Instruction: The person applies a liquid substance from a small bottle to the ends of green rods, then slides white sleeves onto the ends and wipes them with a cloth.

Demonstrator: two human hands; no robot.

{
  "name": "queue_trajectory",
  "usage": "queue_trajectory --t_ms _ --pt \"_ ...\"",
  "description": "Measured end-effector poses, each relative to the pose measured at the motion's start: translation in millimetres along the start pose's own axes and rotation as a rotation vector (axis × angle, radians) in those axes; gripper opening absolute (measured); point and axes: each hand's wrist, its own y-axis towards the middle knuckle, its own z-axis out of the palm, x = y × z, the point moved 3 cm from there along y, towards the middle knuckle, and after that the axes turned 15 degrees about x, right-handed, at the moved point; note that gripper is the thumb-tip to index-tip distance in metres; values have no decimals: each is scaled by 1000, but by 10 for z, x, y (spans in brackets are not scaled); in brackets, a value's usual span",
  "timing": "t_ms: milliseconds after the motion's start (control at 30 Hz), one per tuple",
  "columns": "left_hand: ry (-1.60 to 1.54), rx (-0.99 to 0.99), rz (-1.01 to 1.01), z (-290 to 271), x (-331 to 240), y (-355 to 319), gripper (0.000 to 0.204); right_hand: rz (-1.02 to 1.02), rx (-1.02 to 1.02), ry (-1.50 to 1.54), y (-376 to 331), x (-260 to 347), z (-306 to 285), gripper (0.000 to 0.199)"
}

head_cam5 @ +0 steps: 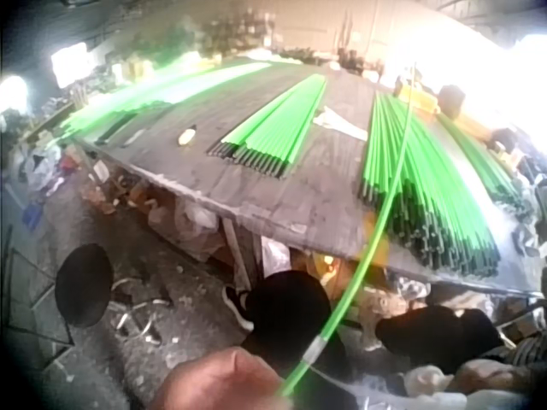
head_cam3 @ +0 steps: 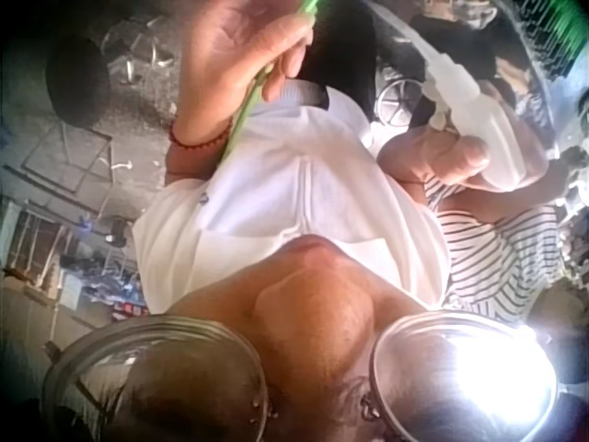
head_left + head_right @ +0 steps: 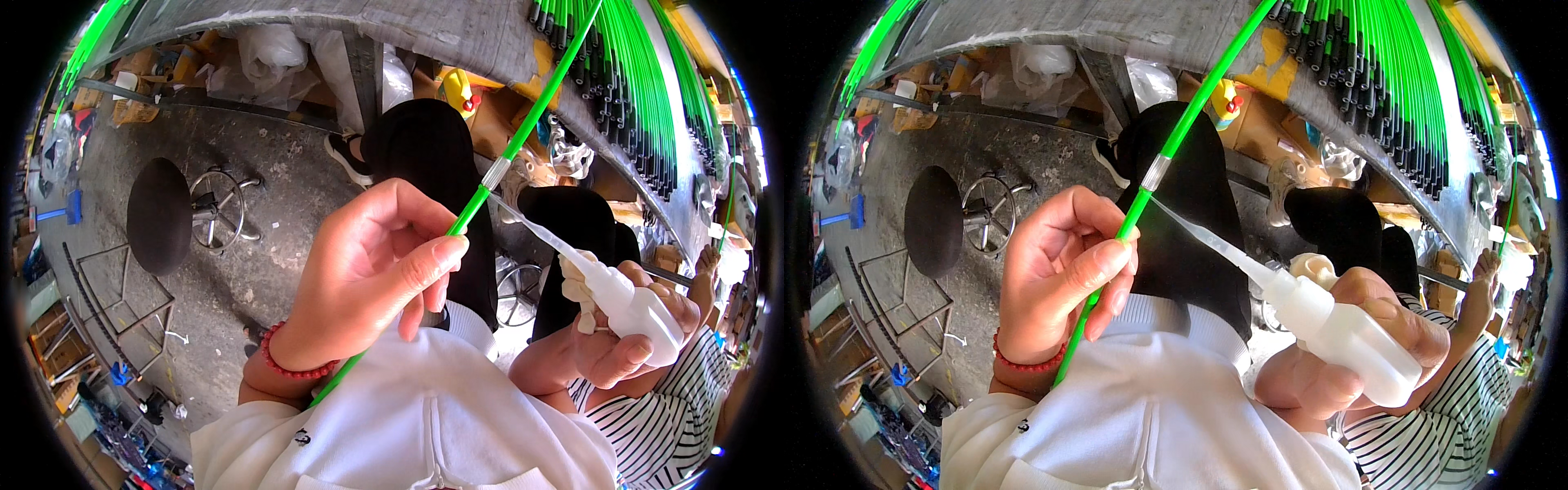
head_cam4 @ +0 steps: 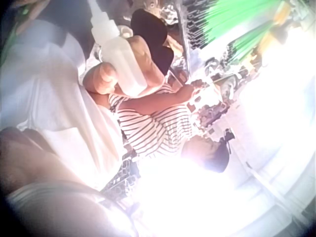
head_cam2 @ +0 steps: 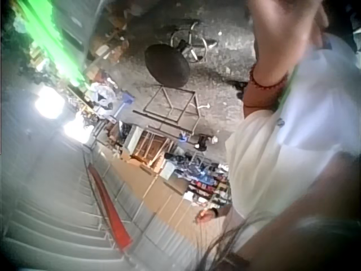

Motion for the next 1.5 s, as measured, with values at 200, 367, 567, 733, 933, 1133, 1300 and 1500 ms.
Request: queue_trajectory --t_ms 200,367,567,733,933,1133,1300,1500 --pt "-74 20 -13 9 12 -13 13 8 20 203 -58 -51 -33 39" --pt "-46 26 10 8 21 -14 15 9 42 258 -36 -55 -13 39" --pt "-102 25 24 17 21 -15 13 15 59 301 -32 -57 -2 40" --pt "-81 15 26 31 34 -24 14 19 69 327 -22 -57 15 41" --pt "-161 43 -51 2 20 -25 13 28 80 347 -28 -50 29 42" --pt "-164 9 -16 30 33 -12 11 22 94 372 -25 -19 60 44" --pt "-145 6 9 21 40 -13 10 -22 94 313 -22 -45 56 38" --pt "-155 27 -10 19 35 -19 13 118 -32 49 27 -23 42 36"
